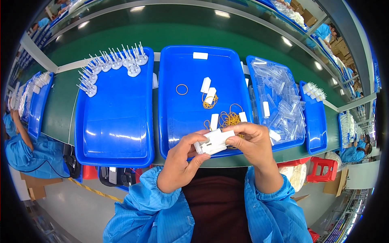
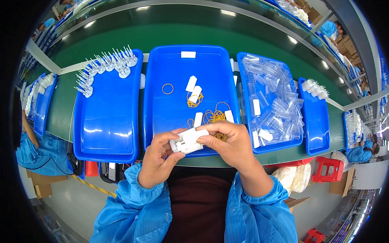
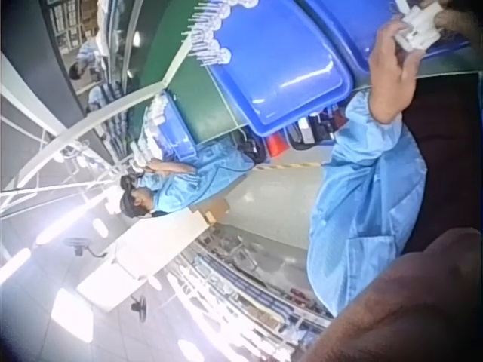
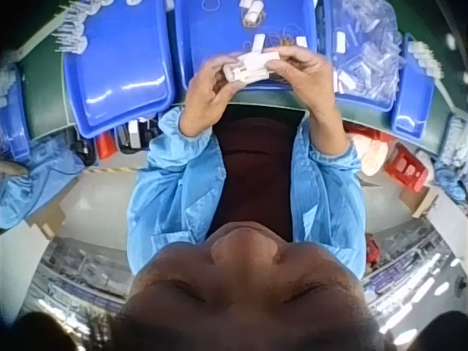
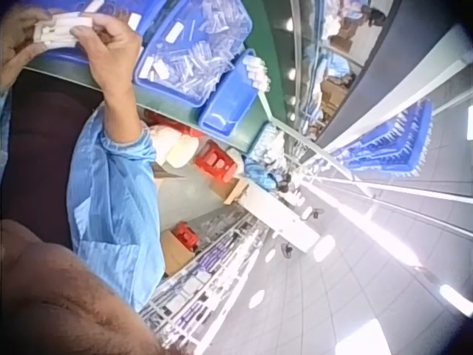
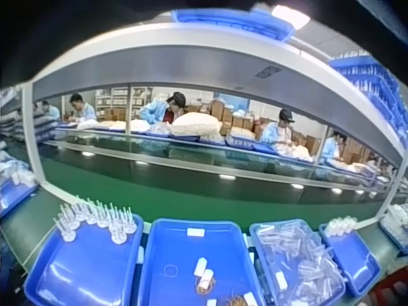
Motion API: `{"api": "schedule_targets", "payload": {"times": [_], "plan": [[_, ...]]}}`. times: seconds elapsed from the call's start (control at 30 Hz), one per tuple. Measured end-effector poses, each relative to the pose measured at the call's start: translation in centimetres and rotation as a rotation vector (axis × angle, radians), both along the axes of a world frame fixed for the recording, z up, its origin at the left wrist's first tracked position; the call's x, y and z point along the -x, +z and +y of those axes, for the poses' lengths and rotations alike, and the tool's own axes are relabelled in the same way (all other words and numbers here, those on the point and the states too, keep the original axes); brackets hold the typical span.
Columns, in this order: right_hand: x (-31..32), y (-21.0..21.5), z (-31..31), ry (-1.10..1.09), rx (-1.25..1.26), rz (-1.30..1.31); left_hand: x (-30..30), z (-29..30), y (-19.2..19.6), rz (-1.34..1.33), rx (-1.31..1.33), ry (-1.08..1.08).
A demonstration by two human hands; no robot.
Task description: The person assembles components by inserting white parts into clear plastic sleeves and securing bundles of the parts with rubber bands by hand.
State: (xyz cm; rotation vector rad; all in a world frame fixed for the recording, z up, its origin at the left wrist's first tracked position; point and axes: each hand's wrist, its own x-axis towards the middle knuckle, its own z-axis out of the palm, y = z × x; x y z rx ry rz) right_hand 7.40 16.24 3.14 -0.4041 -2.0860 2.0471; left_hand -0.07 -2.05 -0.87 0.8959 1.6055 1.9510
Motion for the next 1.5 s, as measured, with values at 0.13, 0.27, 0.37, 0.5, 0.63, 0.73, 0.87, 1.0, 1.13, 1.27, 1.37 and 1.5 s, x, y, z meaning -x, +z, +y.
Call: {"api": "schedule_targets", "payload": {"times": [0.13, 0.27, 0.37, 0.5, 0.63, 0.73, 0.87, 1.0, 1.13, 1.27, 1.37, 1.5], "plan": [[0.4, 0.2, 0.1, 0.042, -0.319, 0.116, 0.2, -0.2, 0.0, 0.022, -0.04, -0.04], [0.6, -0.3, -0.4, 0.012, -0.452, 0.221, 0.2, -0.5, 0.3, -0.056, -0.017, -0.029], [0.8, 0.6, -2.2, -0.156, 0.07, 0.185, 0.5, -0.6, 0.7, -0.069, -0.044, -0.035], [0.1, 0.8, -1.0, -0.131, 0.088, 0.172, 1.3, -1.3, 0.9, -0.064, -0.04, -0.134], [-0.3, 0.4, 0.5, 0.008, -0.231, 0.257, 1.4, -1.8, 1.2, -0.082, -0.025, -0.209], [-0.2, 0.8, 0.6, 0.069, -0.361, 0.295, 0.6, -1.4, 0.8, -0.162, -0.112, -0.124], [0.0, 1.2, 0.9, 0.117, -0.46, 0.285, 0.8, -1.5, 0.1, 0.044, -0.096, -0.159], [0.3, 0.9, 0.7, 0.184, -0.505, 0.297, 0.7, -1.2, 0.2, 0.098, -0.029, -0.145], [0.4, -0.1, 0.5, 0.166, -0.472, 0.29, 0.5, -0.9, 0.4, 0.1, -0.001, -0.12], [0.4, -0.3, -0.2, 0.072, -0.45, 0.214, 0.3, -0.7, 0.7, 0.04, 0.027, -0.137], [0.7, 0.3, -1.6, 0.0, -0.244, 0.178, 0.0, -0.6, 1.0, -0.263, -0.16, -0.075], [0.3, 0.6, -1.5, -0.031, -0.108, 0.271, 0.6, -0.1, 1.6, -0.567, -0.179, -0.034]]}}
